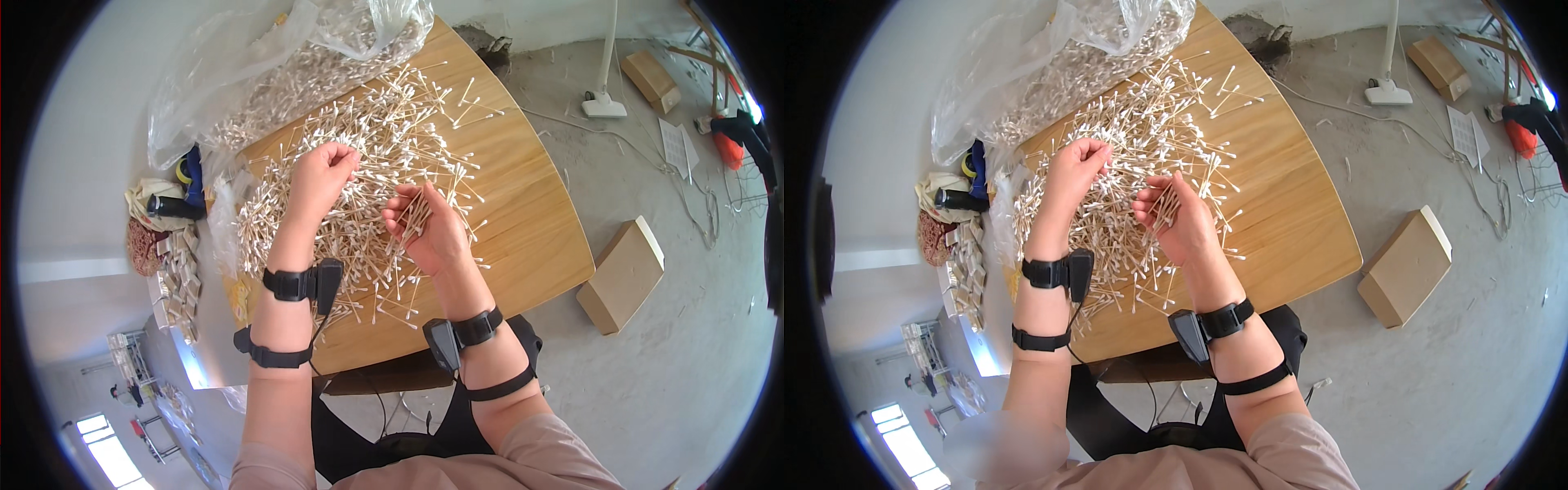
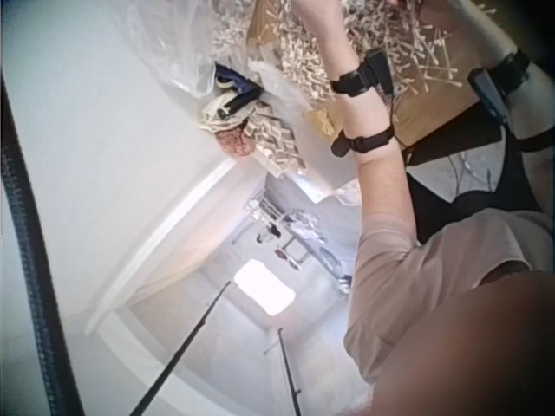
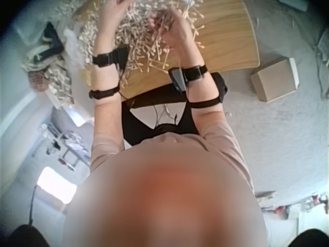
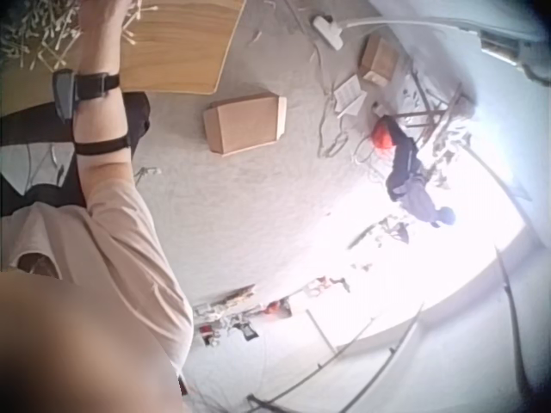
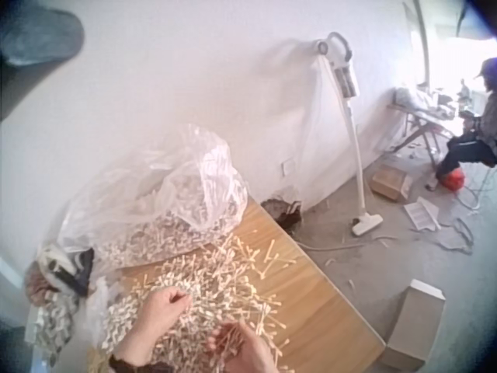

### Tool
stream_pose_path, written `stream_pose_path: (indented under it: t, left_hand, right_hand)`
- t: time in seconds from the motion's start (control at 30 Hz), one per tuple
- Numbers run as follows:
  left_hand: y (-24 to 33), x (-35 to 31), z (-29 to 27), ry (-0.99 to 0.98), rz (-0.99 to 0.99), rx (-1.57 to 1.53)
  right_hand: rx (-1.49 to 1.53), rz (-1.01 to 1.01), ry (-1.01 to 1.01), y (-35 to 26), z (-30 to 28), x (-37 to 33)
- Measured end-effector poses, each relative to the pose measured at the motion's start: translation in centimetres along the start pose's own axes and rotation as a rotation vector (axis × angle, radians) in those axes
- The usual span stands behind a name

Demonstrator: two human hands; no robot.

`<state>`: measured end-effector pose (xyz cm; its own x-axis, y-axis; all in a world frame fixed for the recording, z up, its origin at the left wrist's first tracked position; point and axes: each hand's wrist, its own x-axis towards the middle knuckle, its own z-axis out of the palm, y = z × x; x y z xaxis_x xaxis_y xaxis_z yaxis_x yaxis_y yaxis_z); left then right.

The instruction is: Sorting a large pile of cotton swabs into smaller groups on a table.

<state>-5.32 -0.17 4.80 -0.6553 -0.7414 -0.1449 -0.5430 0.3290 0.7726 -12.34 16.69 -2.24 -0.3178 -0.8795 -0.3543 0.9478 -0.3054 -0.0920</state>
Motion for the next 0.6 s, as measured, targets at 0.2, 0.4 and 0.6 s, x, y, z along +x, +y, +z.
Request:
stream_pose_path:
  t: [0.2, 0.4, 0.6]
  left_hand:
    - [1.1, 1.0, 1.3, -0.137, 0.066, 0.089]
    - [0.7, 3.2, 2.3, -0.074, 0.291, 0.404]
    - [-0.6, 6.7, 4.0, -0.013, 0.459, 0.718]
  right_hand:
    - [-0.049, 0.043, -0.007, -0.3, -0.4, -0.1]
    - [-0.048, 0.052, 0.013, -0.3, -0.1, -0.3]
    - [-0.063, 0.051, 0.011, -0.4, -0.5, -0.2]
